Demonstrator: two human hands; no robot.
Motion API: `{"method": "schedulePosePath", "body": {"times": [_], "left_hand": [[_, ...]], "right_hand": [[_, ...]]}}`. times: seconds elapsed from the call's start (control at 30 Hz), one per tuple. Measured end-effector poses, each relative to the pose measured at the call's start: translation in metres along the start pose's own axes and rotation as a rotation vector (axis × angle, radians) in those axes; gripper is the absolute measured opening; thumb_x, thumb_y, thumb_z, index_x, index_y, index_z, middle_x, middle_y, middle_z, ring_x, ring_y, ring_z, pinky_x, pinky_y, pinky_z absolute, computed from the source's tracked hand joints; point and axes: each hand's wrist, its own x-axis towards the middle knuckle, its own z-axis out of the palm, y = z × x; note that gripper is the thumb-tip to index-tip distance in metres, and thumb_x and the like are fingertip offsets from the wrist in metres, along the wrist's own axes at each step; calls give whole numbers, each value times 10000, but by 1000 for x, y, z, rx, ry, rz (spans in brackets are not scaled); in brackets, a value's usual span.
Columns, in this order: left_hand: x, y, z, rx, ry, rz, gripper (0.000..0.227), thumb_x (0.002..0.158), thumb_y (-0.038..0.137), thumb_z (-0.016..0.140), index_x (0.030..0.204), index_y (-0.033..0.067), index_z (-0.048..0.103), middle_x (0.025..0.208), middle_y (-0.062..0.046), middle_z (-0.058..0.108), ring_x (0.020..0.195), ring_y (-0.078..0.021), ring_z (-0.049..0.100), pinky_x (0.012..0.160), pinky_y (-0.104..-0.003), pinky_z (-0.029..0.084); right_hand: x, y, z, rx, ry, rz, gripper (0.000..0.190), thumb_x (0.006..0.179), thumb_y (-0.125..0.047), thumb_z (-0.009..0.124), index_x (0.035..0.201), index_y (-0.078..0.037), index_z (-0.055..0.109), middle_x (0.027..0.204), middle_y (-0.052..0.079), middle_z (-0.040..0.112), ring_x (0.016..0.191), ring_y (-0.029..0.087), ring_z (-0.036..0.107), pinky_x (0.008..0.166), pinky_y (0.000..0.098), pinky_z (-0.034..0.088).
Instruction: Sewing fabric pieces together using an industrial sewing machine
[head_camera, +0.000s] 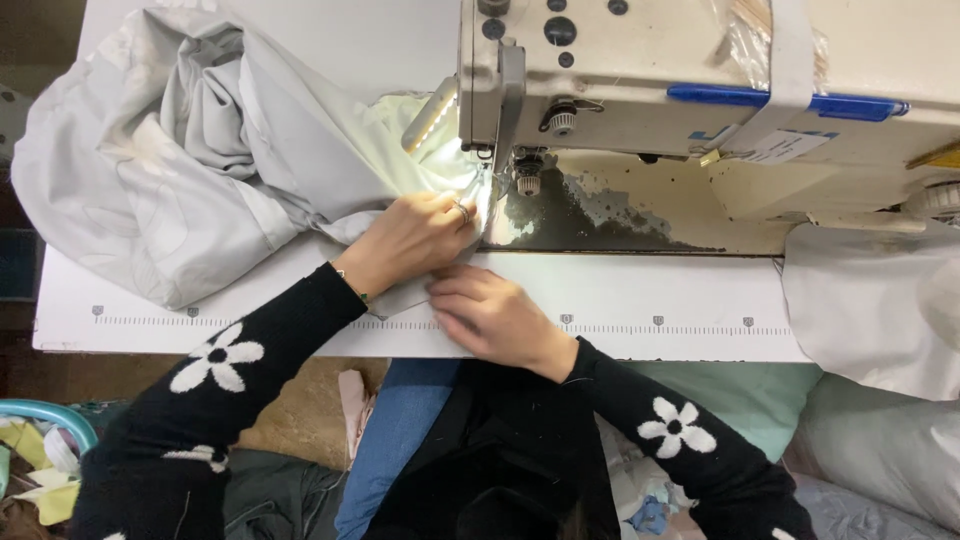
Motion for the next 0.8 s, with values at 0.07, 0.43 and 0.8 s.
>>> {"method": "schedulePosePath", "body": {"times": [0.07, 0.43, 0.8], "left_hand": [[-9, 6, 5, -128, -96, -48, 290, 948, 365, 523, 820, 146, 663, 758, -25, 567, 709, -193, 581, 624, -302, 496], [6, -36, -6, -284, -16, 139, 252, 924, 177, 477, 1053, 89, 675, 900, -77, 640, 1035, -264, 665, 886, -335, 534], [-17, -11, 21, -562, 130, -106, 256, 901, 45, 533, 1094, -19, 689, 1200, -155, 686, 1189, -330, 663, 987, -391, 568]], "right_hand": [[-18, 28, 8, 165, 66, 247, 155, 951, -220, 650, 935, -115, 763, 970, 55, 746, 961, 261, 725, 887, 375, 588], [13, 72, -31, -343, 32, -118, 186, 956, -209, 621, 1054, -109, 743, 1101, 40, 727, 1128, 236, 677, 956, 342, 544], [20, 66, -46, -200, -17, -58, 165, 966, -138, 623, 1026, -60, 755, 1070, 84, 743, 1081, 260, 713, 934, 327, 583]]}}
